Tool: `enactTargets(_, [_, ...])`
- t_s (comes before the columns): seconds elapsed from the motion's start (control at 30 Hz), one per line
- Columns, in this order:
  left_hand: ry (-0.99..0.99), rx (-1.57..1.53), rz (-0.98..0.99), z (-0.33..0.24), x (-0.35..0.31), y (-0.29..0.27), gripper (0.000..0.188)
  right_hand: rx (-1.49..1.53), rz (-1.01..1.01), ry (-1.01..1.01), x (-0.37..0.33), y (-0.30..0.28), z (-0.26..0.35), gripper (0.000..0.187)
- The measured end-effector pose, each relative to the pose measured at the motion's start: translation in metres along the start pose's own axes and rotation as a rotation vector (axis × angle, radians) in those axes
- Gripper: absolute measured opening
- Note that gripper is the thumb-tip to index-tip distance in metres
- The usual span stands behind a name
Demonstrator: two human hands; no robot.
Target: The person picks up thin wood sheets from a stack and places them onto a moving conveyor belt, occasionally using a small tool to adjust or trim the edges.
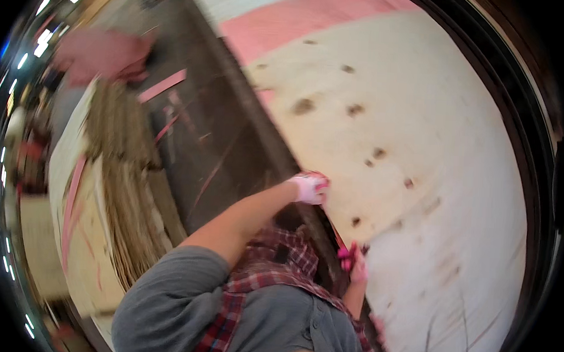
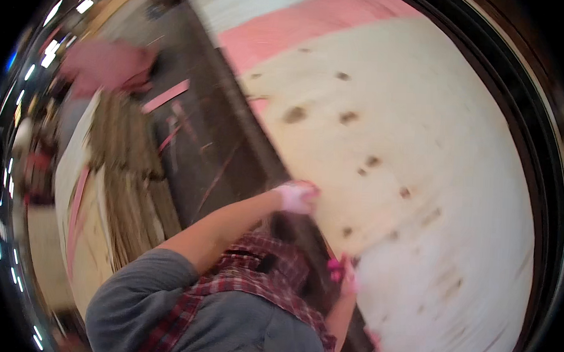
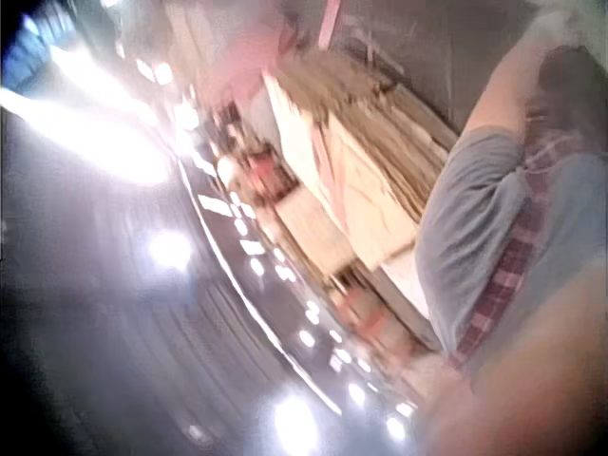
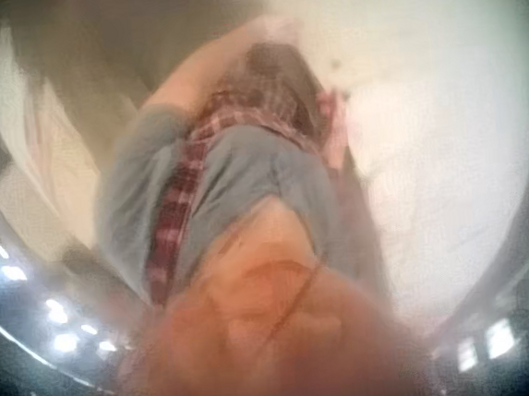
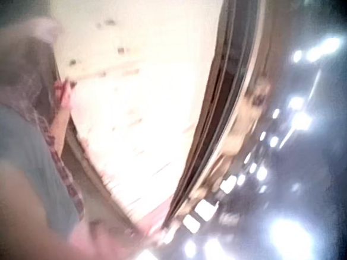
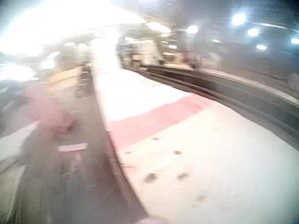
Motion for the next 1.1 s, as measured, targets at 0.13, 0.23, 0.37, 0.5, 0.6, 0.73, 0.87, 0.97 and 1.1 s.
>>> enactTargets(0.13, [-0.172,-1.281,-0.164,0.064,-0.040,0.008,0.025,-0.499,0.485,0.426,-0.049,0.008,-0.004,0.028])
enactTargets(0.23, [-0.331,-0.828,-0.286,0.097,-0.110,0.024,0.029,-0.627,0.532,0.552,-0.034,0.008,-0.046,0.027])
enactTargets(0.37, [-0.594,-0.635,-0.405,0.235,-0.232,0.098,0.033,-0.762,0.583,0.511,0.003,0.054,-0.101,0.027])
enactTargets(0.5, [-1.137,-0.462,-0.879,0.361,-0.434,0.138,0.042,-0.802,0.683,0.451,0.023,0.102,-0.136,0.027])
enactTargets(0.6, [-1.618,-0.343,-0.853,0.473,-0.584,0.213,0.063,-0.964,0.785,0.418,-0.006,0.212,-0.132,0.027])
enactTargets(0.73, [-1.902,-0.394,-0.820,0.571,-0.772,0.315,0.080,-0.944,0.823,0.375,-0.073,0.317,-0.170,0.028])
enactTargets(0.87, [-1.976,-0.535,-0.490,0.623,-0.887,0.421,0.096,-0.909,0.871,0.520,-0.139,0.370,-0.224,0.028])
enactTargets(0.97, [-1.817,-0.726,-0.405,0.633,-0.904,0.471,0.104,-0.967,0.944,0.547,-0.173,0.392,-0.250,0.027])
enactTargets(1.1, [-1.606,-0.735,-0.597,0.619,-0.894,0.499,0.104,-0.983,0.923,0.548,-0.194,0.432,-0.258,0.027])
Point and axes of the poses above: each hand's wrist, its own x-axis towards the middle knuckle, its own y-axis out of the palm, z = x × y, the point moved 7 cm from there along x, towards the middle knuckle, and after that the axes turned 13 degrees about -y, right-handed, at the moved point
